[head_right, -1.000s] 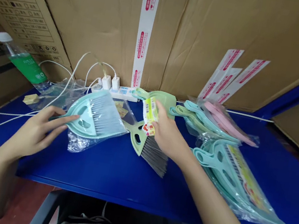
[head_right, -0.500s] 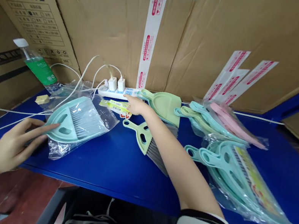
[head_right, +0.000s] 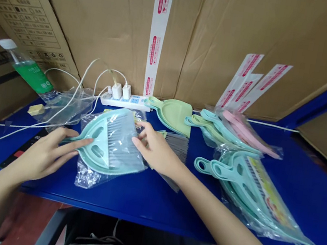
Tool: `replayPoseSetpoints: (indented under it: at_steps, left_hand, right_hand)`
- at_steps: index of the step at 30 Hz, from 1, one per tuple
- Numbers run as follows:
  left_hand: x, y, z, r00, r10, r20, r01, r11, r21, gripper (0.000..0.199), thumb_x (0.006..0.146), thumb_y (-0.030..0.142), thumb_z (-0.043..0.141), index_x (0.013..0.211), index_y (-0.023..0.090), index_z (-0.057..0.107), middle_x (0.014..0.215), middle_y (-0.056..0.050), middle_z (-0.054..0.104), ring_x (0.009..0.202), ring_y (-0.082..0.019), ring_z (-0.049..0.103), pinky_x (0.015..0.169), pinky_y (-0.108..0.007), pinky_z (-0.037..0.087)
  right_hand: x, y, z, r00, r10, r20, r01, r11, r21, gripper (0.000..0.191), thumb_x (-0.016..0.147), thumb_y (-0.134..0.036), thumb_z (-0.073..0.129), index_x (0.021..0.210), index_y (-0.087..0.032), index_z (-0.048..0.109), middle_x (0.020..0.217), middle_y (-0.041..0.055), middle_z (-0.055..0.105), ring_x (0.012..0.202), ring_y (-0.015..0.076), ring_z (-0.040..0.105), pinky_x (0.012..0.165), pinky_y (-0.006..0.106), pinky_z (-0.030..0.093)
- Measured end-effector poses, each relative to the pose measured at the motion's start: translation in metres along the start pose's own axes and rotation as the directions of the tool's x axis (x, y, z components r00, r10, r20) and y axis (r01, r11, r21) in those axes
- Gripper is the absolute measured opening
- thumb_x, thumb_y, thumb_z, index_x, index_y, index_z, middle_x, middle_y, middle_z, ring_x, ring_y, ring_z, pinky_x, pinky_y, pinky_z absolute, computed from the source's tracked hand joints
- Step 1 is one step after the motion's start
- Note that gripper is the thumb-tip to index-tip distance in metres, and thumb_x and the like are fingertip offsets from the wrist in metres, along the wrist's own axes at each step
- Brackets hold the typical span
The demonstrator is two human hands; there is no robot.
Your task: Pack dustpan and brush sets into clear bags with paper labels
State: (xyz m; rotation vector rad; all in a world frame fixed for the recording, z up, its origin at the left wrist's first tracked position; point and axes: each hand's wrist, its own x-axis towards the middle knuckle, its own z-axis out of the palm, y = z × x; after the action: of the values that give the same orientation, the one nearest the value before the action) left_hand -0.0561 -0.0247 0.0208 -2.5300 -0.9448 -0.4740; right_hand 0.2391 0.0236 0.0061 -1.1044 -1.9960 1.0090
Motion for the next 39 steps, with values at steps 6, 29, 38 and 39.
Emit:
replayPoseSetpoints:
  at_steps: [6, 29, 38, 39]
  left_hand:
    - [0.026, 0.000, 0.002, 0.998, 0.046, 0.049, -0.042, 0.995, -0.086, 0.037, 0.103, 0.024, 0.034, 0.128, 0.019, 0.060, 0.102, -0.010, 0.056, 0.092, -0.019, 0.060, 0.078, -0.029, 0.055]
    - [0.055, 0.005, 0.023, 0.977, 0.211, 0.040, -0.215, 0.964, 0.160, 0.043, 0.096, -0.001, 0.035, 0.132, 0.009, 0.056, 0.136, -0.013, 0.061, 0.130, -0.021, 0.054, 0.109, -0.034, 0.049]
    - [0.021, -0.043, 0.011, 0.892, -0.353, 0.282, 0.258, 0.911, 0.322, 0.055, 0.090, 0.003, 0.030, 0.142, 0.011, 0.046, 0.136, -0.022, 0.059, 0.098, -0.031, 0.073, 0.070, -0.039, 0.063]
    - [0.017, -0.045, 0.012, 0.864, -0.402, 0.303, 0.296, 0.892, 0.340, 0.054, 0.090, 0.005, 0.030, 0.141, 0.011, 0.046, 0.134, -0.023, 0.060, 0.092, -0.031, 0.074, 0.066, -0.039, 0.062]
  right_hand:
    - [-0.010, 0.025, -0.011, 0.980, 0.171, 0.102, -0.197, 0.914, 0.355, 0.042, 0.092, -0.047, 0.046, 0.125, -0.021, 0.053, 0.089, 0.0060, 0.066, 0.073, 0.0179, 0.066, 0.059, 0.032, 0.055]
    - [-0.023, 0.020, -0.014, 0.958, 0.263, -0.113, -0.141, 0.776, 0.615, 0.050, 0.075, -0.052, 0.074, 0.109, -0.026, 0.048, 0.107, 0.0072, 0.070, 0.090, 0.0236, 0.069, 0.076, 0.045, 0.059]
    - [-0.024, 0.026, -0.035, 0.932, 0.253, -0.260, -0.063, 0.818, 0.572, 0.044, 0.077, -0.052, 0.069, 0.109, -0.030, 0.049, 0.111, 0.0070, 0.069, 0.102, 0.0282, 0.067, 0.075, 0.045, 0.057]
    - [-0.024, 0.026, -0.034, 0.932, 0.252, -0.261, -0.063, 0.821, 0.567, 0.043, 0.078, -0.052, 0.069, 0.109, -0.030, 0.049, 0.111, 0.0069, 0.069, 0.101, 0.0281, 0.067, 0.075, 0.045, 0.057]
